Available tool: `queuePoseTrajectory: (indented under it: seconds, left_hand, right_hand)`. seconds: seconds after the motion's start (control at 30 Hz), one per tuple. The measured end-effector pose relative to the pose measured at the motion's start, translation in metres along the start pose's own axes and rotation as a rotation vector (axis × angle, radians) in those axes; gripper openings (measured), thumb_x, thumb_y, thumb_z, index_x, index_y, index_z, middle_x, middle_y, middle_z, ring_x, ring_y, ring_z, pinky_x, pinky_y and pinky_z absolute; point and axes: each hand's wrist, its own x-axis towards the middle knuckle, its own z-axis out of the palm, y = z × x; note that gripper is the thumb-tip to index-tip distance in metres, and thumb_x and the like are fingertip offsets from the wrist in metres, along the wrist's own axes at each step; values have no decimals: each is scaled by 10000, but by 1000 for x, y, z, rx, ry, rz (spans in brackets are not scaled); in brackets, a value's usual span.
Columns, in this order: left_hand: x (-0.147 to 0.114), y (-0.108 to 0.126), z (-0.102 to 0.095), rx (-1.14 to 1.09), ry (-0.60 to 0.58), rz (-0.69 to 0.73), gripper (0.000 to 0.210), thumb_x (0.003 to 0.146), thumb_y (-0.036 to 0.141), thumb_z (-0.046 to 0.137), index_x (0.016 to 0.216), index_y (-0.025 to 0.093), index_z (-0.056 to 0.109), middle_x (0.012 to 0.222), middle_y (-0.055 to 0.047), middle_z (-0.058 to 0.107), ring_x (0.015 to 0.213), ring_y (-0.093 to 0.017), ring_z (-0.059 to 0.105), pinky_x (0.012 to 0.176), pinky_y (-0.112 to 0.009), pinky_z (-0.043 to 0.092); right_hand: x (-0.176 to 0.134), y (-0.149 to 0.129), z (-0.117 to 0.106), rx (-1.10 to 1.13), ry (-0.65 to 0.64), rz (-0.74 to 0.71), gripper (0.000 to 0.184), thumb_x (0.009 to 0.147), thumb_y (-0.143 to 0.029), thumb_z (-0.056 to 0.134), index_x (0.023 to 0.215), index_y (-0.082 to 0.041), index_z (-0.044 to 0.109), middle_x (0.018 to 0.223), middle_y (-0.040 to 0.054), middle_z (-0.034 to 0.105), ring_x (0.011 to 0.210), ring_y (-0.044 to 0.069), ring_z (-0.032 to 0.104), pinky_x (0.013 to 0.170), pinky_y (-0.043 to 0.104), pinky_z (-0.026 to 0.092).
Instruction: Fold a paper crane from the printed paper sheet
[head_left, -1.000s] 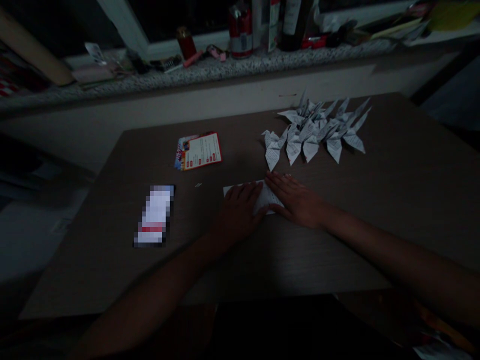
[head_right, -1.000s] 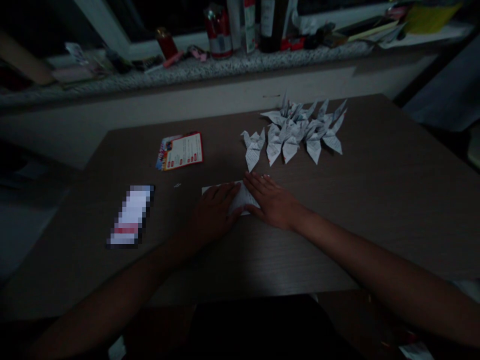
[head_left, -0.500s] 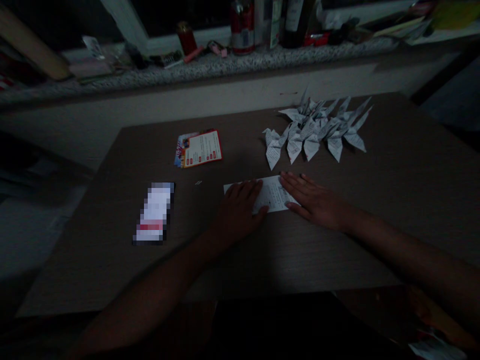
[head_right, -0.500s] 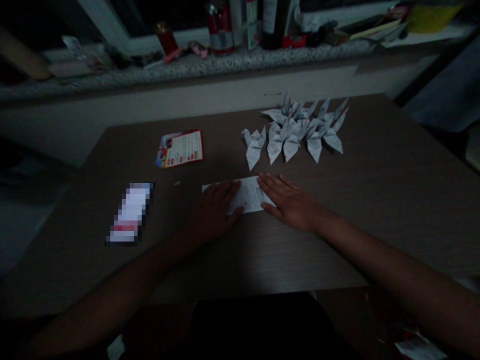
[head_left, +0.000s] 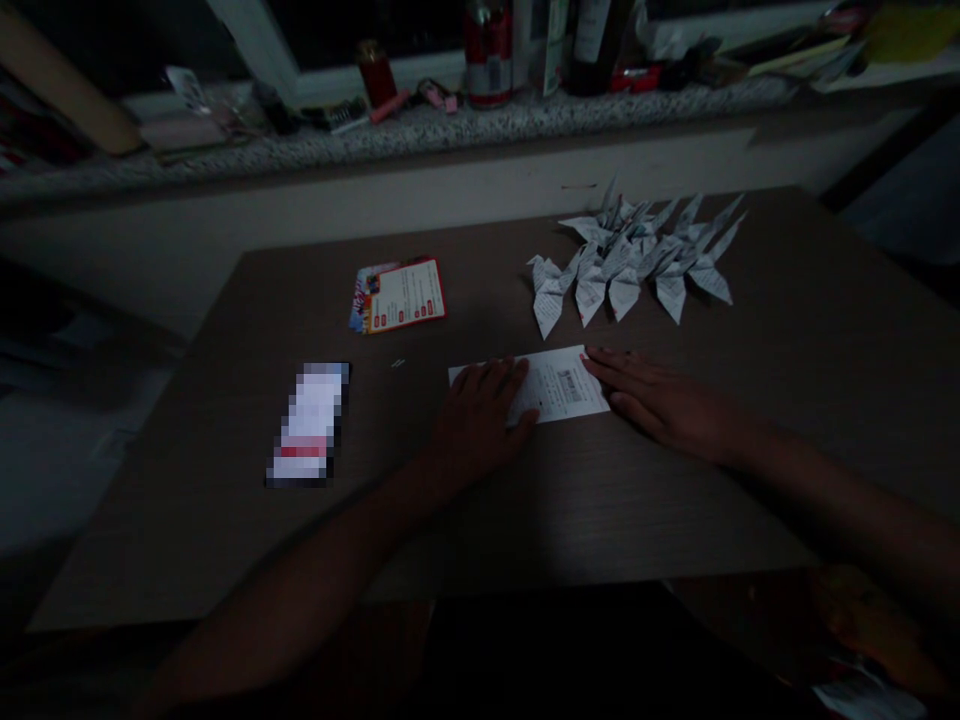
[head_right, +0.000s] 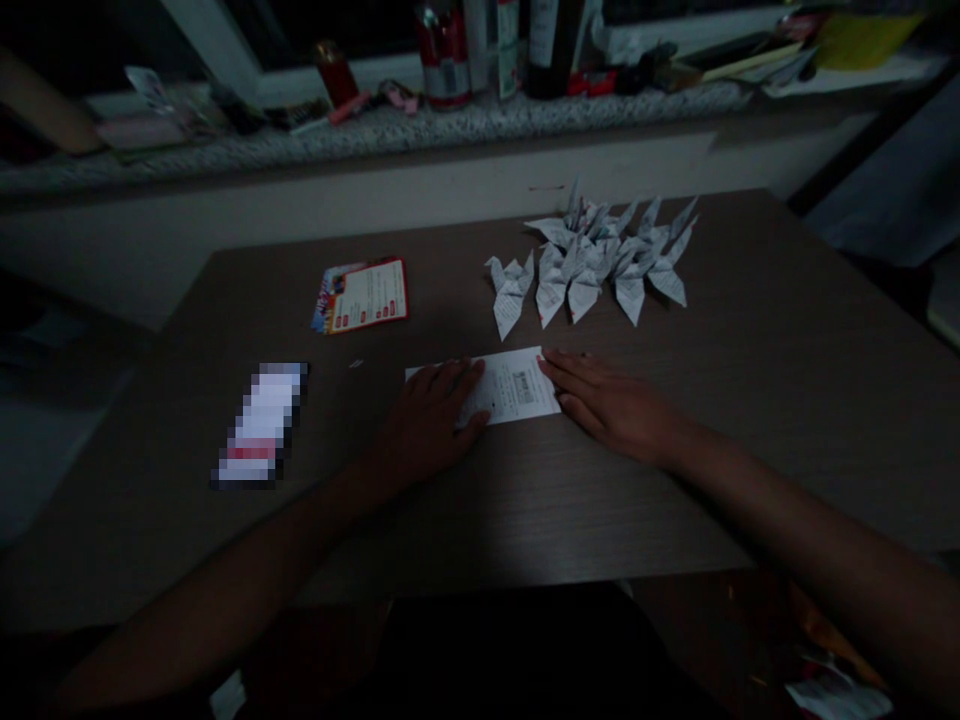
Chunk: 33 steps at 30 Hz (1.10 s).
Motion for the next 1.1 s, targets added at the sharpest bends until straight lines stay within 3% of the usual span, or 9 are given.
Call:
queuePoseTrajectory:
  seconds: [0.13, 0.23, 0.43, 0.67, 0.8, 0.9, 0.97, 1.1]
  left_hand:
    - [0, 0, -1, -7, 7, 7, 618, 1060, 497, 430, 1580, 164, 390, 1584, -139, 479, 1410, -333, 462, 1196, -522, 358]
    - [1, 0, -1, -4, 16, 13, 616, 1057, 502, 434, 1567, 157, 411, 1570, -143, 494, 1400, -335, 471, 1187, -522, 372]
    - [-1, -2, -2, -4, 16, 20, 596, 1063, 486, 433, 1562, 160, 422, 1576, -139, 494, 1410, -328, 473, 1197, -512, 361]
    - [1, -3, -9, -16, -6, 33, 545, 1094, 437, 369, 1558, 158, 429, 1560, -137, 510, 1390, -306, 499, 1179, -480, 390]
    - [-3, 0, -13, 39, -48, 46, 573, 1093, 427, 378, 1600, 161, 367, 1608, -174, 444, 1470, -336, 436, 1215, -518, 346]
    - [-12, 3, -13, 45, -67, 139, 593, 1100, 420, 360, 1619, 135, 320, 1676, -169, 335, 1565, -320, 293, 1274, -515, 258]
    - [-19, 5, -12, 12, -101, 272, 569, 1109, 409, 341, 1623, 169, 311, 1698, -103, 313, 1594, -272, 226, 1306, -491, 191]
    - [-28, 7, -11, -84, -200, 340, 609, 1109, 459, 326, 1648, 190, 236, 1710, -69, 282, 1606, -212, 182, 1315, -443, 191]
  right_hand:
    - [20, -24, 3, 45, 76, -17, 602, 1087, -418, 380, 1656, -254, 275, 1671, 80, 379, 1524, 300, 381, 1238, 546, 378]
    - [38, -34, 14, 20, 69, -84, 603, 1090, -401, 381, 1657, -232, 266, 1687, 110, 336, 1538, 306, 351, 1230, 557, 378]
    - [48, -25, 33, -59, 39, -184, 647, 1102, -383, 358, 1681, -227, 116, 1711, 137, 249, 1579, 271, 230, 1271, 569, 264]
    - [47, -25, 36, -49, 53, -176, 657, 1094, -409, 380, 1680, -247, 130, 1712, 126, 257, 1576, 275, 245, 1270, 557, 271]
    - [48, -27, 36, -29, 65, -171, 653, 1091, -399, 388, 1679, -260, 141, 1710, 112, 263, 1573, 282, 254, 1269, 566, 274]
    - [49, -28, 35, -44, 66, -178, 627, 1094, -374, 371, 1673, -225, 181, 1699, 130, 293, 1571, 279, 263, 1269, 558, 277]
    - [49, -28, 36, -64, 63, -183, 619, 1092, -356, 370, 1666, -192, 207, 1688, 151, 317, 1568, 282, 274, 1266, 554, 287]
    - [49, -27, 37, -89, 70, -191, 627, 1090, -339, 370, 1669, -182, 185, 1687, 168, 311, 1569, 285, 273, 1261, 557, 294]
